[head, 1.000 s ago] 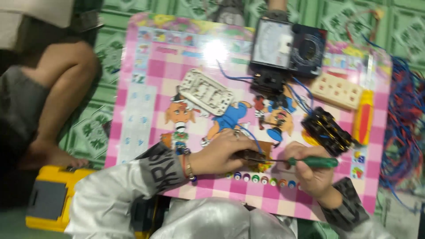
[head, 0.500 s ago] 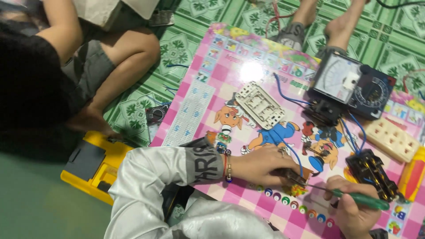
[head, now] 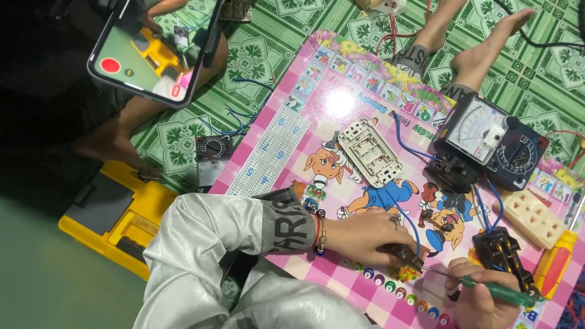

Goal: The person uses a screwdriver to adjust screws on a small brown electrical switch component. They hold the component with one hand and turn the screwdriver with the other, repeatedly tightening or loosening the terminal screws.

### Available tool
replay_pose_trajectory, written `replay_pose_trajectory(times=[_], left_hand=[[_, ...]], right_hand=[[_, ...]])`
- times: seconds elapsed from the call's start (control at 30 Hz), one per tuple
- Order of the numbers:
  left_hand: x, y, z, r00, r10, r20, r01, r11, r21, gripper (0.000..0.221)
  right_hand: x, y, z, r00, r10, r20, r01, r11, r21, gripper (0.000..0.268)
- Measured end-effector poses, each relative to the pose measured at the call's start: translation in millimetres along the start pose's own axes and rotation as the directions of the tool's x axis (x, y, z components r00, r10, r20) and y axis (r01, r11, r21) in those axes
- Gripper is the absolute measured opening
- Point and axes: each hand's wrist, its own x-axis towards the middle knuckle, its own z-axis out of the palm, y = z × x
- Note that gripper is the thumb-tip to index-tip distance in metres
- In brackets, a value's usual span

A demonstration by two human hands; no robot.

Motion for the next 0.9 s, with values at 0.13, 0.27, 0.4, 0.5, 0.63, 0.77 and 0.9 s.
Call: replay_pose_trajectory(times=[0.13, 0.27, 0.4, 0.5, 0.63, 0.77, 0.9], left_hand=[[-1, 0, -1, 1.0, -0.001, 0.005, 0.001, 1.0, -0.006, 0.033], [-1, 3, -4, 1.0, 0.002, -0.001, -0.002, 1.0, -0.02, 0.034], [-2, -1, 1, 0.999, 0.029, -0.031, -0.029, 0.999, -0.016, 0.033], [-2, -1, 3, 0.999, 0.015, -0.033, -0.016, 1.0, -0.023, 0.034], [-4, -3, 7, 0.999, 0.009, -0.048, -0.01, 1.0, -0.026, 0.03], [-4, -5, 9, 0.997, 0.032, -0.077, -0.034, 0.999, -0.03, 0.03], [-4, -4, 8, 0.997, 0.026, -0.073, -0.028, 0.999, -0.023, 0.028]], right_hand=[[0, 2, -4, 1.0, 0.007, 0.009, -0.007, 1.0, 0.024, 0.015], [-2, 5, -11, 0.999, 0.041, -0.014, -0.04, 0.999, 0.027, 0.016], [4, 4, -12, 0.998, 0.056, 0.024, -0.057, 0.997, 0.054, 0.018], [9, 9, -20, 0.993, 0.028, 0.113, -0.027, 1.0, -0.005, 0.013], [9, 9, -23, 0.994, 0.048, 0.101, -0.041, 0.997, -0.064, 0.013], [16, 0, -13, 0.987, 0.097, 0.127, -0.097, 0.995, -0.005, 0.011], [8, 13, -22, 0.996, 0.065, 0.059, -0.066, 0.998, 0.011, 0.018]])
